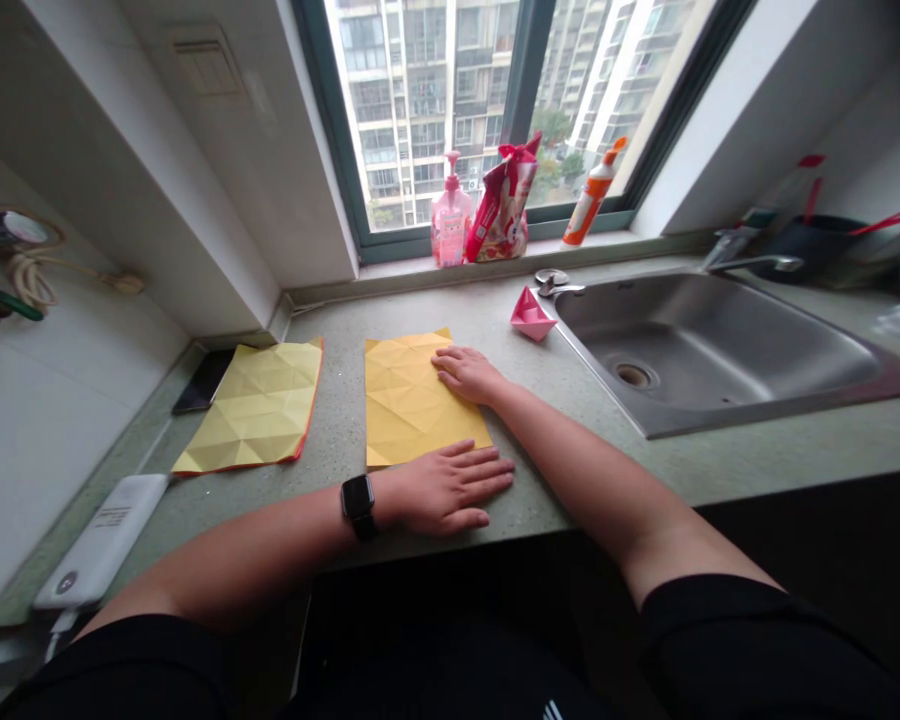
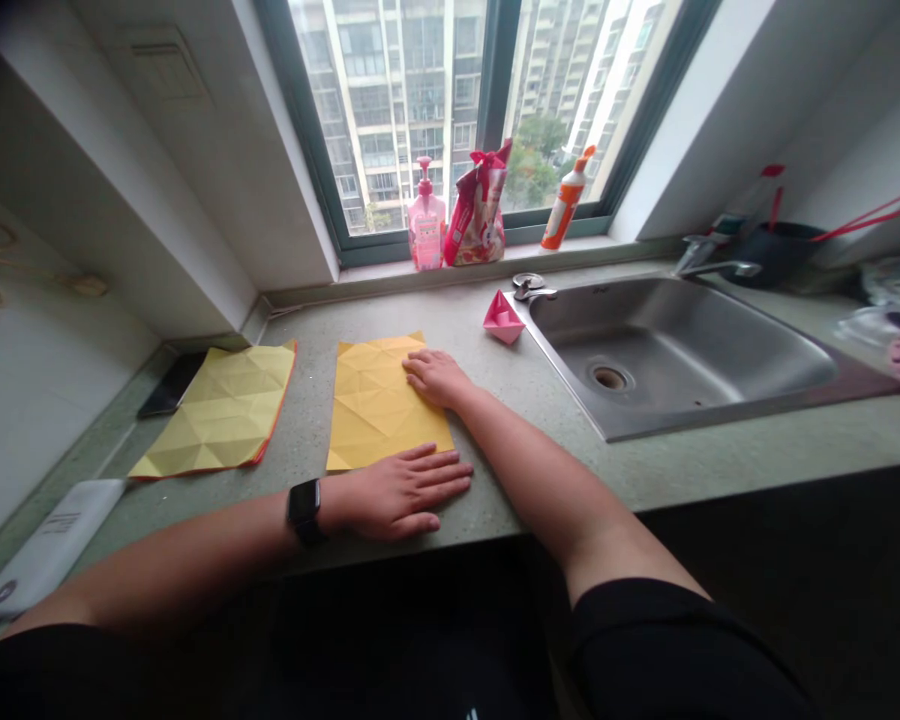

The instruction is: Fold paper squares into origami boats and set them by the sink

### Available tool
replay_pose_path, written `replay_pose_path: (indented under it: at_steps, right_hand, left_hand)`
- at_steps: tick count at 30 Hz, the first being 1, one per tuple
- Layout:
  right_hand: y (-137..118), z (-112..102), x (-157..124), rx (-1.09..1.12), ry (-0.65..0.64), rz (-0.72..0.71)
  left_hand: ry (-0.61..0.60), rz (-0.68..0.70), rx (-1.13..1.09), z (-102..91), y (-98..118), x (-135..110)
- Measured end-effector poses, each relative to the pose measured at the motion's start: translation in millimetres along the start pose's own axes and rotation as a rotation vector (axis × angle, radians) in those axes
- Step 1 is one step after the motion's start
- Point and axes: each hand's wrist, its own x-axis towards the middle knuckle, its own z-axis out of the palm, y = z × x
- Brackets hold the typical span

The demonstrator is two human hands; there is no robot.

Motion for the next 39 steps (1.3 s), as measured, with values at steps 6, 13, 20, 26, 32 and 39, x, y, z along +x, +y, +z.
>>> replay_pose_path:
  at_steps: [6, 13, 20, 26, 32, 39]
  right_hand:
    - [3.3, 0.9, -1.4, 0.000, -0.011, -0.011]
    - [12.4, 5.8, -1.4, 0.012, 0.002, -0.036]
    - [18.2, 8.8, -4.5, 0.026, 0.012, -0.028]
    - [19.4, 8.4, -7.3, 0.039, 0.027, -0.044]
    - [24.0, 9.3, -11.5, 0.117, 0.062, -0.093]
    - [28.8, 2.0, -16.1, 0.270, 0.187, -0.037]
  left_hand:
    - [0.044, 0.038, -0.312, -11.8, 24.8, -31.2]
    - [0.402, -0.261, 0.001, -43.2, -51.1, -89.3]
    - [0.148, -0.474, 0.175, -14.5, -70.2, -97.8]
    - [0.064, -0.360, 0.070, -19.2, -51.1, -107.0]
    - [0.235, -0.259, -0.123, -39.2, -60.8, -123.3]
    - [0.381, -0.171, -0.037, -47.3, -67.2, -125.2]
